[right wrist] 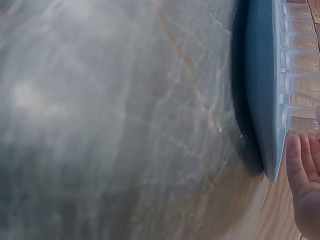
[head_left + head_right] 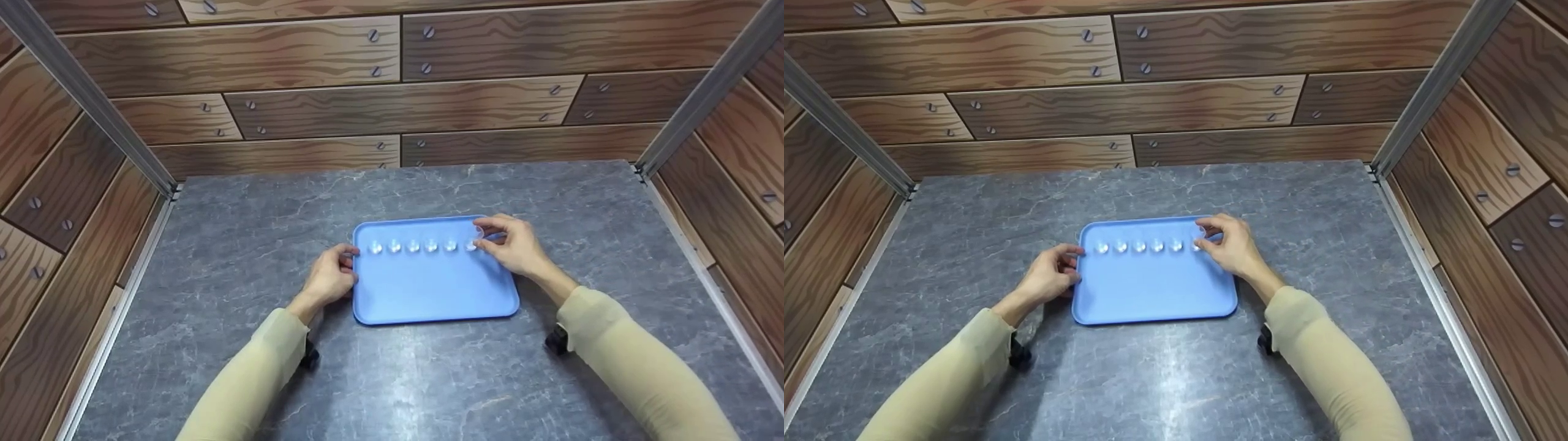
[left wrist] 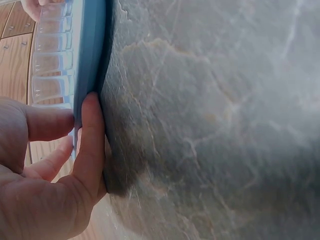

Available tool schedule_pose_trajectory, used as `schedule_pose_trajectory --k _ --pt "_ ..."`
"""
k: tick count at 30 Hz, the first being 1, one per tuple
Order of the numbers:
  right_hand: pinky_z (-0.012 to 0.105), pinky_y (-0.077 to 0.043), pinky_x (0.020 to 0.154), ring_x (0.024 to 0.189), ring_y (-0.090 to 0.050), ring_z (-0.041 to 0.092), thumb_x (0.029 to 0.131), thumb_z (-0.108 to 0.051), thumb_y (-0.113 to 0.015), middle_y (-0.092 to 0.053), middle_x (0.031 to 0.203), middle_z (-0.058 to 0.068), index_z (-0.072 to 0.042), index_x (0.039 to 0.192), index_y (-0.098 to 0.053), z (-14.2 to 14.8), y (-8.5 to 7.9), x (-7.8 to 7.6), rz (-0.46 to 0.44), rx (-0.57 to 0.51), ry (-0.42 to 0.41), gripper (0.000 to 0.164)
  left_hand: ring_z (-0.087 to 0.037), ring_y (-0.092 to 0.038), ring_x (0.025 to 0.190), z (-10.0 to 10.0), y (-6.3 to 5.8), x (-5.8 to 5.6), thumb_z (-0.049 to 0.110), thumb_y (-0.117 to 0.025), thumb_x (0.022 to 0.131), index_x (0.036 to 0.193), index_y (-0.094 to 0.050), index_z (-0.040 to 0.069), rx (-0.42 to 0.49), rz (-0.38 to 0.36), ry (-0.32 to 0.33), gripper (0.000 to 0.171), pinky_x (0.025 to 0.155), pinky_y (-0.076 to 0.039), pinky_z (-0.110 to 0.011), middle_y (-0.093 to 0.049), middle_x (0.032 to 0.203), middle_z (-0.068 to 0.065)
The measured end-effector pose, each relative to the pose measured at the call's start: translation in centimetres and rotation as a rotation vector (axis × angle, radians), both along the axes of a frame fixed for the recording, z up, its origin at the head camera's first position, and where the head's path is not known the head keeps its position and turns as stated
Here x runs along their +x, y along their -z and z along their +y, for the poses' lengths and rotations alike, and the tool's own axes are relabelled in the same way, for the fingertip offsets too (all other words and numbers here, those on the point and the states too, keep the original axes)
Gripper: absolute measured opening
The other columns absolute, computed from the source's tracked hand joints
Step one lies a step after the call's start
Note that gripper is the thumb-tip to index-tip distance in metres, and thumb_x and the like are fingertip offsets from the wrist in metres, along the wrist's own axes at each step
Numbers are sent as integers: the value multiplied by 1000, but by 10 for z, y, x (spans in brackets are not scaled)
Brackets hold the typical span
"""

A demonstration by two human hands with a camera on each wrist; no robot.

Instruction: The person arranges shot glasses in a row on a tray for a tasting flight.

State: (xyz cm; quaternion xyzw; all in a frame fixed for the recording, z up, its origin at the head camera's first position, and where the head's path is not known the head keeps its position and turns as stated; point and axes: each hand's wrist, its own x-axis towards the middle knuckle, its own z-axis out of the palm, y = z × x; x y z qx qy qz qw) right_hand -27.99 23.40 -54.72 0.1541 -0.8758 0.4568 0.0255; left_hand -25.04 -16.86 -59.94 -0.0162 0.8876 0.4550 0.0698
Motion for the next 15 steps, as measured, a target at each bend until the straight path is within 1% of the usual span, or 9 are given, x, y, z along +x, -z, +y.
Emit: schedule_pose_trajectory --k 3,5,7,8,10,12,13,14,15 --pt "7 -58 86 114 -79 44 97 -3 -85 -78 127 25 4 136 -76 2 0 1 -2 2 1 41 -15 -68 86 4 -16 8 -5 -67 82 131 -76 10 20 6 -3 52 72 -59 -27 -70 99 -5" --pt "9 -59 87 113 -79 44 97 -4 -85 -78 126 25 3 138 -75 4 -1 2 -2 -1 3 43 -17 -67 84 4 -16 10 -5 -65 82 129 -75 8 33 45 14 51 69 -59 -29 -69 98 -7" --pt "12 -61 87 111 -80 40 98 -6 -85 -79 125 25 3 139 -75 7 -2 2 5 -12 7 44 -18 -68 86 5 -25 16 -5 -66 83 130 -74 8 49 48 13 50 71 -60 -29 -70 100 -8" --pt "12 -61 87 109 -80 36 98 -6 -85 -79 124 26 3 139 -75 9 -2 3 13 -18 12 44 -16 -68 87 4 -26 17 -4 -67 83 131 -74 8 52 53 9 50 71 -60 -28 -71 100 -8" --pt "10 -60 86 105 -80 22 99 -8 -84 -80 123 26 3 138 -76 16 -5 4 38 -21 28 42 -17 -70 90 2 -29 21 -3 -68 87 134 -73 7 92 37 10 49 70 -64 -31 -71 105 -9" --pt "6 -57 85 102 -76 7 100 -9 -82 -81 122 26 3 136 -77 25 -8 3 70 -11 51 38 -20 -73 94 2 -43 27 0 -70 92 136 -73 7 98 24 5 45 73 -68 -35 -74 110 -13" --pt "5 -56 84 100 -73 2 100 -9 -81 -82 121 25 3 134 -78 30 -10 3 91 3 65 36 -21 -74 95 0 -44 27 1 -70 94 136 -74 6 80 49 15 42 75 -68 -38 -76 112 -14" --pt "4 -55 84 99 -72 0 101 -10 -80 -82 121 25 3 133 -78 36 -12 4 115 28 82 34 -23 -76 96 -2 -46 26 4 -70 97 136 -75 6 50 85 29 39 79 -69 -40 -78 113 -14" --pt "8 -57 85 100 -74 3 101 -10 -79 -82 121 24 3 132 -79 43 -13 4 139 63 96 33 -27 -77 100 -5 -50 26 5 -70 100 136 -75 6 13 127 48 36 84 -69 -46 -79 116 -16"
